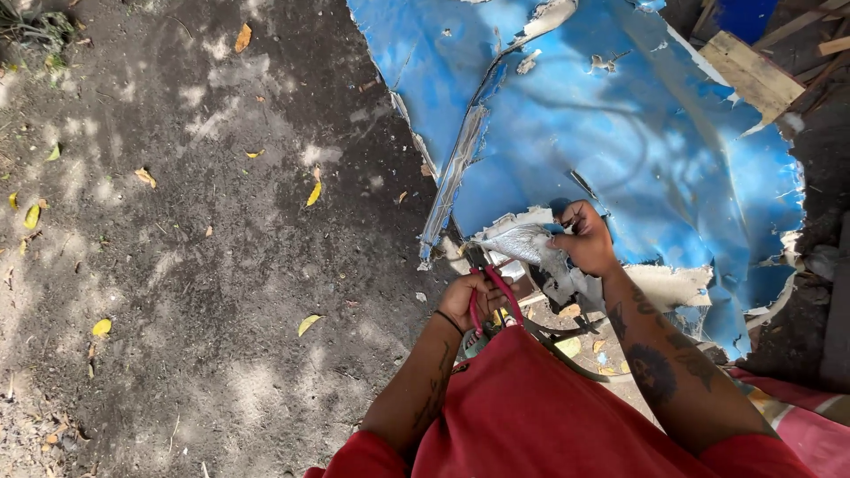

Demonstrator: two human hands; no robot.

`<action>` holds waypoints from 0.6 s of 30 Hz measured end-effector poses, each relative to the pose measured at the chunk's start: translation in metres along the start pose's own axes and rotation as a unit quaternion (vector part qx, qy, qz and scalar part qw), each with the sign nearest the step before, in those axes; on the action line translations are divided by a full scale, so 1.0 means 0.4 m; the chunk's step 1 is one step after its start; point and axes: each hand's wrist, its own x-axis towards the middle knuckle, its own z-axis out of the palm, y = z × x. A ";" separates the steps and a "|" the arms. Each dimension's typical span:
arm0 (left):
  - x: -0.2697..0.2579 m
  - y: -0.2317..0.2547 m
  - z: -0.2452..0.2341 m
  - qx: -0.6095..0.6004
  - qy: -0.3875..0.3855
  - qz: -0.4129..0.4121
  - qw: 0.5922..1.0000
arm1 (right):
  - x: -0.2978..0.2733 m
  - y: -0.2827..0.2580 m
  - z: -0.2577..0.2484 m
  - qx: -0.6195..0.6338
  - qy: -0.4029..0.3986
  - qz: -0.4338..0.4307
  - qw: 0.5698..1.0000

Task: Stripping old blue fabric and foam from a wooden furniture frame using scissors and hands.

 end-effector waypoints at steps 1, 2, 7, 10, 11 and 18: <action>0.004 -0.001 0.002 -0.018 0.007 -0.013 1.000 | -0.003 -0.004 -0.002 -0.001 -0.001 0.001 1.000; 0.006 0.007 -0.001 -0.034 0.016 -0.023 0.999 | -0.002 -0.006 0.004 0.002 -0.002 0.001 1.000; 0.074 -0.020 -0.062 -0.052 0.072 -0.040 0.995 | 0.000 -0.015 0.008 -0.003 0.004 0.000 1.000; 0.056 -0.016 -0.042 0.032 0.142 -0.025 0.989 | -0.002 -0.011 0.004 -0.010 -0.001 -0.004 1.000; 0.040 -0.009 -0.027 0.116 0.198 -0.010 0.973 | 0.002 -0.015 0.004 -0.014 -0.004 -0.006 1.000; -0.108 -0.040 -0.048 0.694 0.166 0.009 0.700 | 0.019 0.017 -0.004 -0.022 -0.004 -0.019 1.000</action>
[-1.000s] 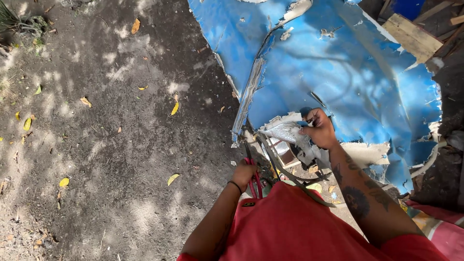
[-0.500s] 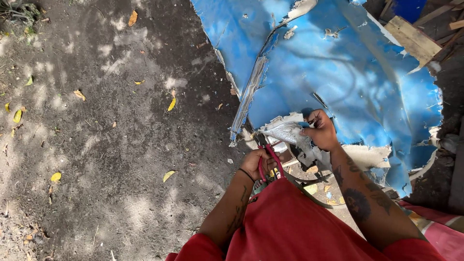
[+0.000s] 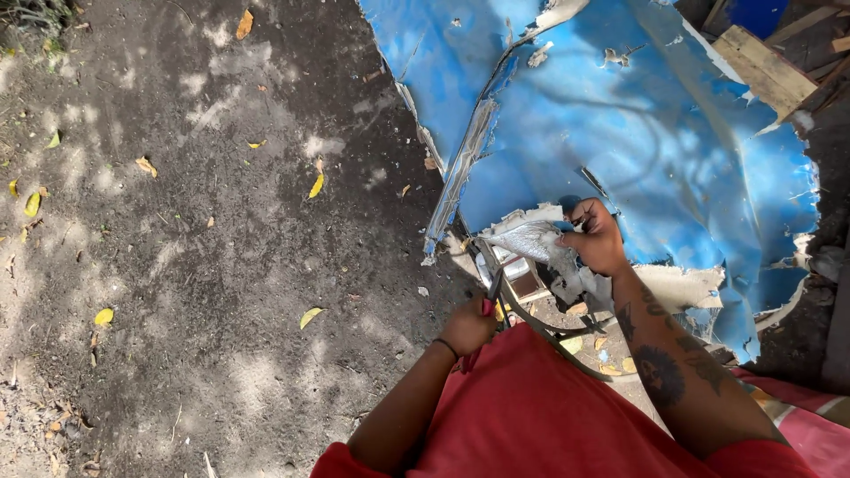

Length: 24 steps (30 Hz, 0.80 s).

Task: Stripping old blue fabric and foam from a wooden furniture frame using scissors and hands.

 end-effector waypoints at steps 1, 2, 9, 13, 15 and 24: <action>-0.001 -0.021 0.002 -0.158 -0.011 -0.018 0.987 | 0.004 0.006 0.001 0.000 -0.001 0.000 1.000; -0.009 -0.043 0.015 -0.313 -0.027 -0.037 0.949 | -0.009 0.012 -0.007 -0.002 0.001 0.005 1.000; 0.001 0.052 -0.077 -0.113 0.024 -0.116 0.986 | 0.001 0.022 -0.003 -0.003 -0.009 -0.003 1.000; 0.099 0.053 -0.059 -0.100 0.052 -0.081 0.990 | 0.003 0.047 -0.010 0.002 -0.005 -0.019 1.000; 0.122 0.059 -0.049 -0.095 0.059 -0.069 0.991 | 0.001 0.038 -0.005 0.001 -0.006 -0.021 1.000; 0.095 0.173 -0.066 -0.117 0.085 -0.130 0.981 | -0.013 -0.016 0.013 0.014 0.011 -0.007 1.000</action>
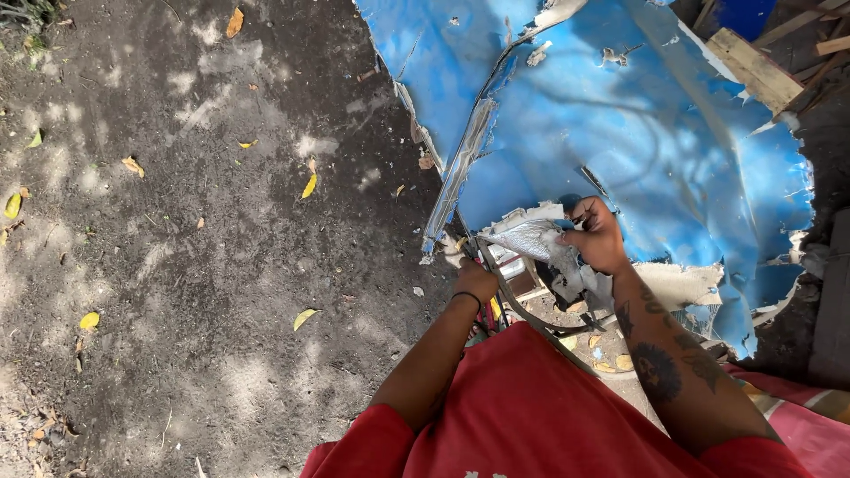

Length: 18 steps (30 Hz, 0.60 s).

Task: Stripping old blue fabric and foam from a wooden furniture frame using scissors and hands.

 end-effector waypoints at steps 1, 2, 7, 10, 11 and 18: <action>0.015 -0.010 -0.004 0.013 -0.008 0.012 1.000 | 0.003 0.011 -0.004 -0.002 -0.001 -0.001 1.000; 0.029 -0.022 -0.007 0.026 -0.016 0.024 0.999 | 0.004 0.024 -0.007 -0.005 -0.002 -0.002 1.000; 0.126 -0.118 -0.003 -0.058 -0.008 0.032 0.998 | 0.010 0.032 -0.009 0.000 -0.013 0.007 1.000; 0.132 -0.145 -0.009 -0.325 -0.083 -0.013 0.942 | 0.010 0.021 -0.014 -0.001 -0.014 0.009 1.000; 0.127 -0.144 -0.017 -0.475 -0.130 -0.035 0.870 | 0.012 0.013 -0.013 0.002 -0.010 0.011 1.000; 0.000 -0.074 -0.062 -0.462 -0.131 -0.014 0.877 | 0.005 -0.032 0.002 0.005 0.002 0.010 1.000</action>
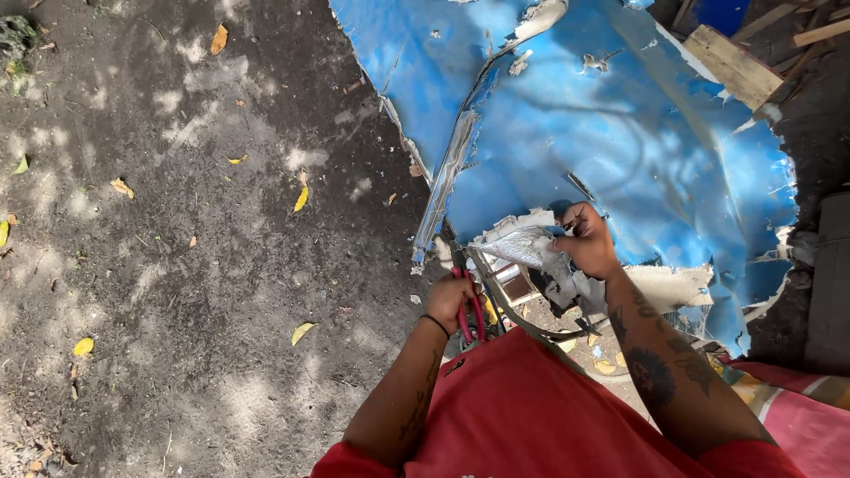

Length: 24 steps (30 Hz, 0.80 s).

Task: Stripping old blue fabric and foam from a wooden furniture frame using scissors and hands.

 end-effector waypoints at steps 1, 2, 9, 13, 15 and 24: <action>-0.008 0.002 0.009 0.082 0.026 0.017 0.996 | -0.002 0.003 -0.004 0.008 0.000 0.001 1.000; -0.015 0.008 0.012 0.162 0.055 0.036 0.985 | 0.001 0.008 0.000 0.017 -0.002 -0.001 1.000; 0.101 -0.016 -0.058 0.394 0.116 0.008 0.912 | 0.012 0.028 -0.007 0.021 -0.011 0.000 1.000; 0.052 0.056 0.017 0.489 0.064 0.024 0.870 | 0.015 0.064 -0.016 0.022 -0.011 -0.003 1.000; 0.046 0.058 0.042 0.548 0.051 0.023 0.835 | 0.015 0.077 -0.021 0.025 -0.012 -0.003 1.000; 0.061 0.045 -0.003 0.594 0.041 0.103 0.797 | 0.007 0.045 -0.010 0.032 -0.005 -0.005 0.999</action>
